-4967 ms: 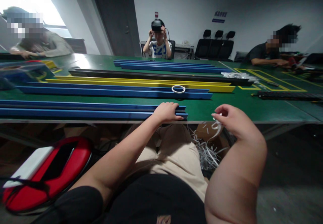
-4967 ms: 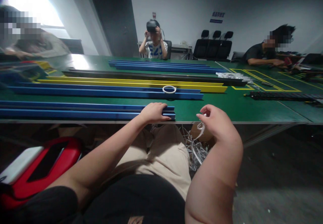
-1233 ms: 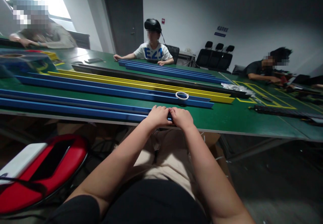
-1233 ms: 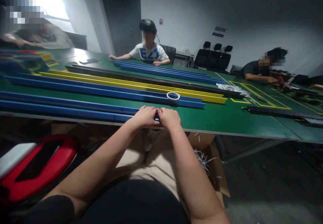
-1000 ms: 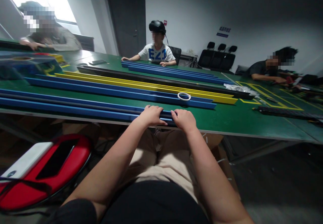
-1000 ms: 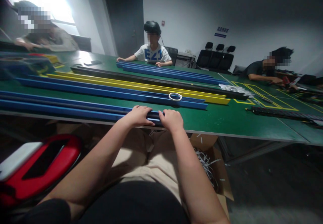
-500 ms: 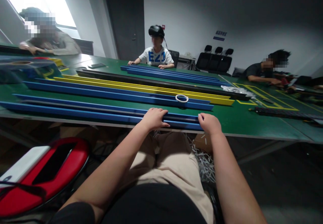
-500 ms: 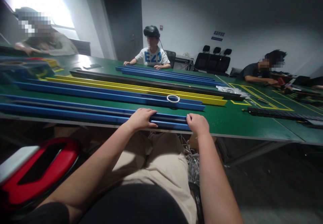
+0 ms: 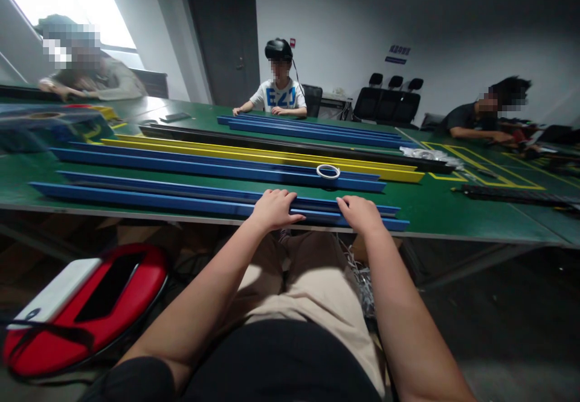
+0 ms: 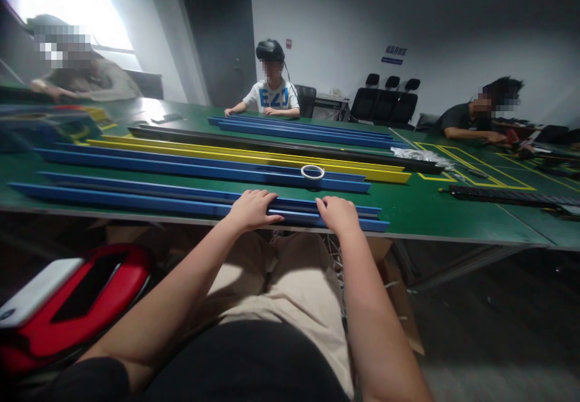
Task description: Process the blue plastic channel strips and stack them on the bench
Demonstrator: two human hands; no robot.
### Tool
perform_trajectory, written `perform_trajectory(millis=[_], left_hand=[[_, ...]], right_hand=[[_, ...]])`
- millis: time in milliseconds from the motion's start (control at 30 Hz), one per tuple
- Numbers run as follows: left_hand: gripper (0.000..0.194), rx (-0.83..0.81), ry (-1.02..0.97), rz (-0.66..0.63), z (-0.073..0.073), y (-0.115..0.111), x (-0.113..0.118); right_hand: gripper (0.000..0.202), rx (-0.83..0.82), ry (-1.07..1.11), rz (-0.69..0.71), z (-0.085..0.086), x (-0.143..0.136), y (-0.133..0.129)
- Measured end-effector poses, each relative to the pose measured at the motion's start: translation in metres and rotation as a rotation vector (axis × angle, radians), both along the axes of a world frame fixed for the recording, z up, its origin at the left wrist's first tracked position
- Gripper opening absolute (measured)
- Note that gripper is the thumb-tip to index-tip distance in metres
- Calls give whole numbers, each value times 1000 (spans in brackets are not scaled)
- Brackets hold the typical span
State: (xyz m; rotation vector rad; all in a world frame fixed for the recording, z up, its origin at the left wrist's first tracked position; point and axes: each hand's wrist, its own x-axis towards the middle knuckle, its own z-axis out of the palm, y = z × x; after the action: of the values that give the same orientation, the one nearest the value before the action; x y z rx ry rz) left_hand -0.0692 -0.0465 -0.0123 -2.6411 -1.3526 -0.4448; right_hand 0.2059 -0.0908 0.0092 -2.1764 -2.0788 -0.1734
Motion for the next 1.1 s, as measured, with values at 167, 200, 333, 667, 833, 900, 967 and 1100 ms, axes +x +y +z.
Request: perform_trajectory(millis=[167, 200, 333, 667, 833, 900, 967, 1100], left_hand=[[72, 7, -11, -27, -1, -1, -2], [73, 3, -11, -34, -1, -1, -3], [78, -11, -10, -56, -2, -1, -5], [79, -85, -8, -66, 5, -5, -5], [79, -125, -41, -99, 11, -3, -29], [83, -126, -27, -29, 11, 2, -51], [86, -128, -4, 67, 10, 9, -73], [84, -115, 23, 155, 9, 14, -85]], right_hand=[[64, 39, -24, -30, -5, -47, 3], [63, 43, -26, -38, -6, -49, 3], [60, 48, -25, -37, -6, -47, 1], [53, 87, -24, -50, -6, -50, -2], [55, 134, -25, -51, -8, -42, -3], [54, 137, -34, -66, -8, -25, -4], [52, 131, -54, -80, -8, 1, -5], [51, 103, -90, -116, -7, 66, -10]])
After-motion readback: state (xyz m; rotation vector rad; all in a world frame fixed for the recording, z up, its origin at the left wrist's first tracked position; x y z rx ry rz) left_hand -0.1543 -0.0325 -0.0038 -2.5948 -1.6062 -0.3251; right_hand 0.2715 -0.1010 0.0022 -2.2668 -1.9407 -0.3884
